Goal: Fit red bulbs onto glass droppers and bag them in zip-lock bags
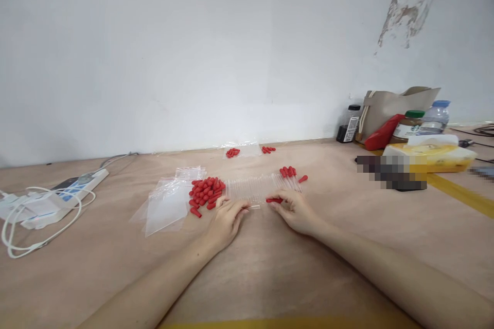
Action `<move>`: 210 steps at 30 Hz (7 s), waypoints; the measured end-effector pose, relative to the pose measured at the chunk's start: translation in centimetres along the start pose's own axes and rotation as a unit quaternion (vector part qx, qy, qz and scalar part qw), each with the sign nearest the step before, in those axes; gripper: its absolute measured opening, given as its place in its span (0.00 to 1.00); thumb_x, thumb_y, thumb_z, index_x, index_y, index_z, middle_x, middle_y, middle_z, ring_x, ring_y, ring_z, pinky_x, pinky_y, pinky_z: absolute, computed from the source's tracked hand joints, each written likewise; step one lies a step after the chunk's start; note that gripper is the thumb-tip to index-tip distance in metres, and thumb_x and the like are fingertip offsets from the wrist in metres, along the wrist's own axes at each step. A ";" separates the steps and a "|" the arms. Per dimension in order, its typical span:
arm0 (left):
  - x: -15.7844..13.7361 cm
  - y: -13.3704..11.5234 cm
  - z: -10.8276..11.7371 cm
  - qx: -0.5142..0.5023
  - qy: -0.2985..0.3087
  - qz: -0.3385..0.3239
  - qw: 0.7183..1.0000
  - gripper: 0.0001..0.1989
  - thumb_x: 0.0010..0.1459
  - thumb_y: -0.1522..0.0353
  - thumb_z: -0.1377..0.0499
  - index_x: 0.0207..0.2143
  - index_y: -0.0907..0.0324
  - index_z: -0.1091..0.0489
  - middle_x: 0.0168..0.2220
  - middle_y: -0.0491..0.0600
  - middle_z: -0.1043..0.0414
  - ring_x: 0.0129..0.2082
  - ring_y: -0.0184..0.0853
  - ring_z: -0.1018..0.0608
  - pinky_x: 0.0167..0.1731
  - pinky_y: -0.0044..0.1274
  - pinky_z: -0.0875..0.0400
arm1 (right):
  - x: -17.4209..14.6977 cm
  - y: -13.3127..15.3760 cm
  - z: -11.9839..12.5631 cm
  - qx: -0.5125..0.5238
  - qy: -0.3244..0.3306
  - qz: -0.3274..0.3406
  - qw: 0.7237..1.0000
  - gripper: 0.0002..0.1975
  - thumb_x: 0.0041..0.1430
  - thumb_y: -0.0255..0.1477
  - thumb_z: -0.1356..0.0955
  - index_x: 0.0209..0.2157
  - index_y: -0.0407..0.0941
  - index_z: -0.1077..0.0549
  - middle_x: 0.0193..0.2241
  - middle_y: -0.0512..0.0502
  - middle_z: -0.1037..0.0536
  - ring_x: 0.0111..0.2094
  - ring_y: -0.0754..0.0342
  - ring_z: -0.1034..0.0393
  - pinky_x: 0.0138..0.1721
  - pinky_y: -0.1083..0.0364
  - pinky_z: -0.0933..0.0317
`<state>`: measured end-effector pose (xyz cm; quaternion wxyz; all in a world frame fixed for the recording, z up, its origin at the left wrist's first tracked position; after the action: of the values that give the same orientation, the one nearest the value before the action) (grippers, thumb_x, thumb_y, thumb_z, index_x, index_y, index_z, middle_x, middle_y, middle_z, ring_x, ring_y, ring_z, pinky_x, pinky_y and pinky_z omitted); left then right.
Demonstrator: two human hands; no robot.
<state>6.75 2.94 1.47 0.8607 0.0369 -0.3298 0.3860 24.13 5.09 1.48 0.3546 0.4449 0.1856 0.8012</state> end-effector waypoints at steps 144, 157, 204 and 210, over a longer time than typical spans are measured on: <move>13.3 0.1 -7.9 0.150 0.146 0.332 0.920 0.14 0.50 0.64 0.45 0.33 0.65 0.28 0.39 0.63 0.29 0.43 0.50 0.32 0.41 0.35 0.46 | -1.5 -12.0 6.6 0.003 -0.177 -0.244 0.953 0.16 0.47 0.38 0.36 0.33 0.40 0.30 0.15 0.52 0.36 0.16 0.59 0.46 0.16 0.59 0.50; 1.7 0.6 1.2 0.013 0.065 0.005 0.998 0.04 0.60 0.70 0.52 0.36 0.58 0.39 0.32 0.46 0.29 0.31 0.33 0.29 0.42 0.30 0.44 | 0.1 -1.1 1.7 -0.020 0.015 0.016 1.000 0.07 0.52 0.24 0.37 0.32 0.44 0.29 0.30 0.46 0.29 0.32 0.56 0.35 0.34 0.56 0.40; -0.1 -1.2 0.3 0.025 0.002 -0.102 0.994 0.08 0.60 0.72 0.50 0.31 0.60 0.32 0.25 0.44 0.27 0.25 0.29 0.28 0.32 0.27 0.49 | -0.5 2.6 -1.8 -0.072 0.030 0.195 0.978 0.07 0.57 0.27 0.38 0.34 0.43 0.29 0.27 0.46 0.26 0.29 0.56 0.36 0.33 0.56 0.41; -0.1 -1.4 0.0 0.052 0.013 -0.110 0.992 0.08 0.60 0.72 0.51 0.34 0.59 0.32 0.25 0.45 0.28 0.25 0.30 0.29 0.32 0.27 0.48 | -0.4 2.3 -2.3 -0.121 0.072 0.198 0.970 0.08 0.58 0.28 0.40 0.35 0.43 0.31 0.28 0.46 0.26 0.32 0.54 0.35 0.36 0.53 0.44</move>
<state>7.65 1.90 1.65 0.8990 0.1132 -0.2921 0.3061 21.44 3.22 1.44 0.2259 0.3674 0.0202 0.9020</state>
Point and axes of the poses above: each hand's wrist, its own x-axis towards the middle knuckle, its own z-axis out of the back of the hand, y = z × x, the point moved 5 cm from there along x, towards the middle knuckle
